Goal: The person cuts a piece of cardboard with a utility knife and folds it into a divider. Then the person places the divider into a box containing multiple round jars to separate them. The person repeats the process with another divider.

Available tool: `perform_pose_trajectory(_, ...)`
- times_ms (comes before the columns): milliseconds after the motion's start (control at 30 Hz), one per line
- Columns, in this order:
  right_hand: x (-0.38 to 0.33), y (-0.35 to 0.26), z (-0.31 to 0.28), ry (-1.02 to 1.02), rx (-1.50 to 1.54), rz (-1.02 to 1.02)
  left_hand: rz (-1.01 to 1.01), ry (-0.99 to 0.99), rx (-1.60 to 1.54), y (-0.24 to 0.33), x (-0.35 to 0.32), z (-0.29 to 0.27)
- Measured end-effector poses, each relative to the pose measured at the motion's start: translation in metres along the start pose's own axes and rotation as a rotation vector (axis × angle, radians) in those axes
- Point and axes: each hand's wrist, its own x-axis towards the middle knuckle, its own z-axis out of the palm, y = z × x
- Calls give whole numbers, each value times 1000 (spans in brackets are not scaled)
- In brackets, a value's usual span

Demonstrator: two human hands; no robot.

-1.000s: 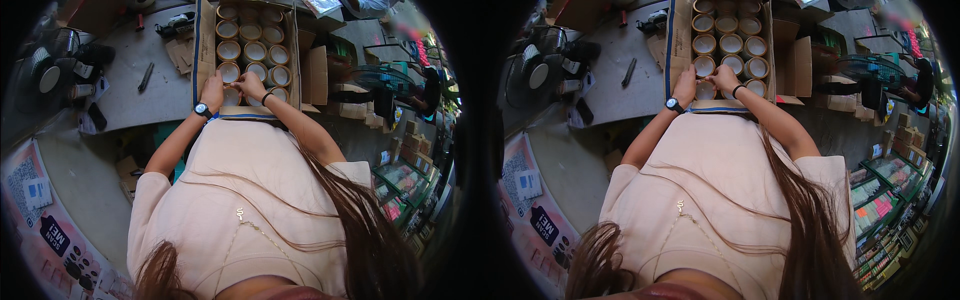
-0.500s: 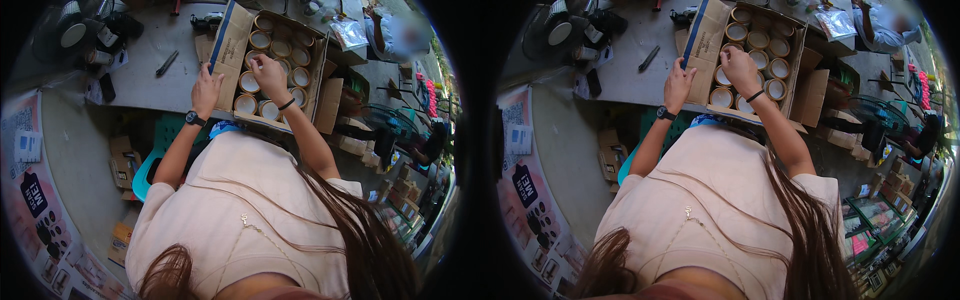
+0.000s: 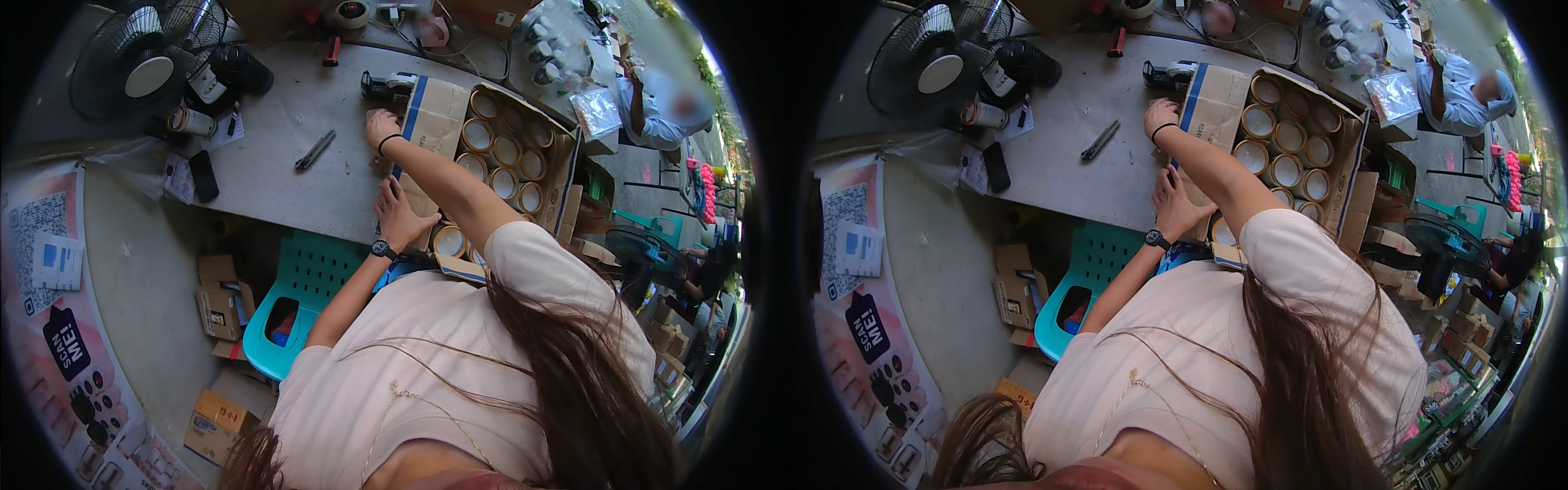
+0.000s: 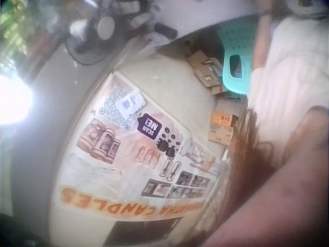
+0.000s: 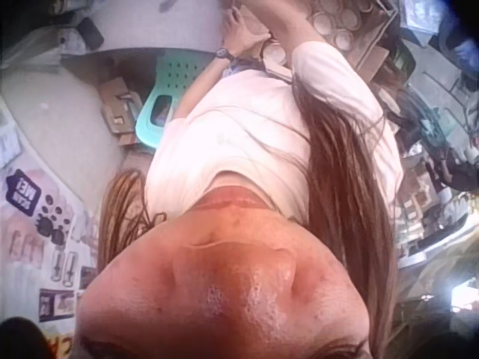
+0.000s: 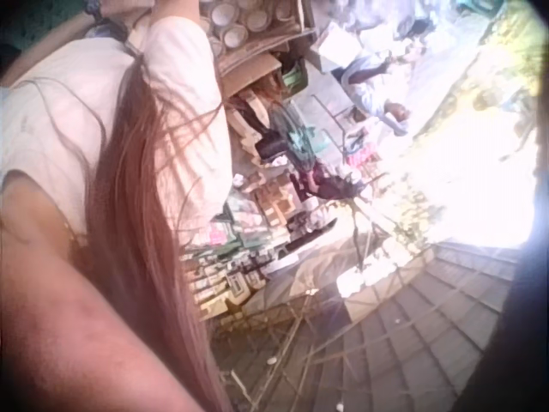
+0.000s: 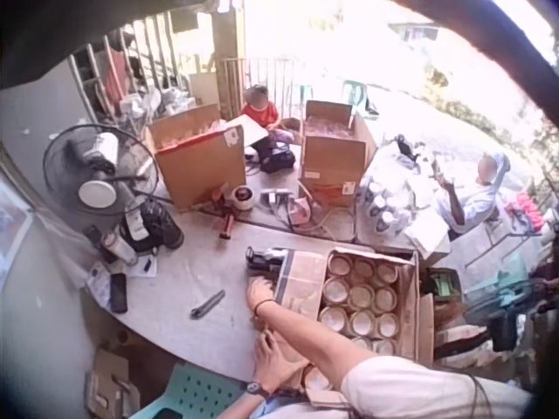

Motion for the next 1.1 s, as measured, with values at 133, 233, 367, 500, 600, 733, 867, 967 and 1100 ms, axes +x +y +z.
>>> perform_pose_trajectory(133,18,9,2,-158,89,-4,1,-172,-181,-8,17,7)
perform_pose_trajectory(233,19,1,2,-86,292,335,34,-214,-198,-14,23,17)
perform_pose_trajectory(367,-9,27,-75,-105,478,-187,3,-262,-171,-18,23,17)
perform_pose_trajectory(500,-83,126,-189,311,1056,-399,-2,-298,-129,-14,29,17)
perform_pose_trajectory(600,-124,232,-198,631,853,-207,26,-326,-130,-11,33,17)
perform_pose_trajectory(733,-155,309,-150,586,880,29,-6,-395,-107,-10,36,14)
perform_pose_trajectory(867,-167,316,-133,656,866,72,-23,-426,-71,-8,39,14)
perform_pose_trajectory(967,-172,322,-130,672,827,68,-23,-415,-75,-8,38,14)
perform_pose_trajectory(1100,-170,322,-116,677,818,41,-2,-385,-76,-8,35,15)
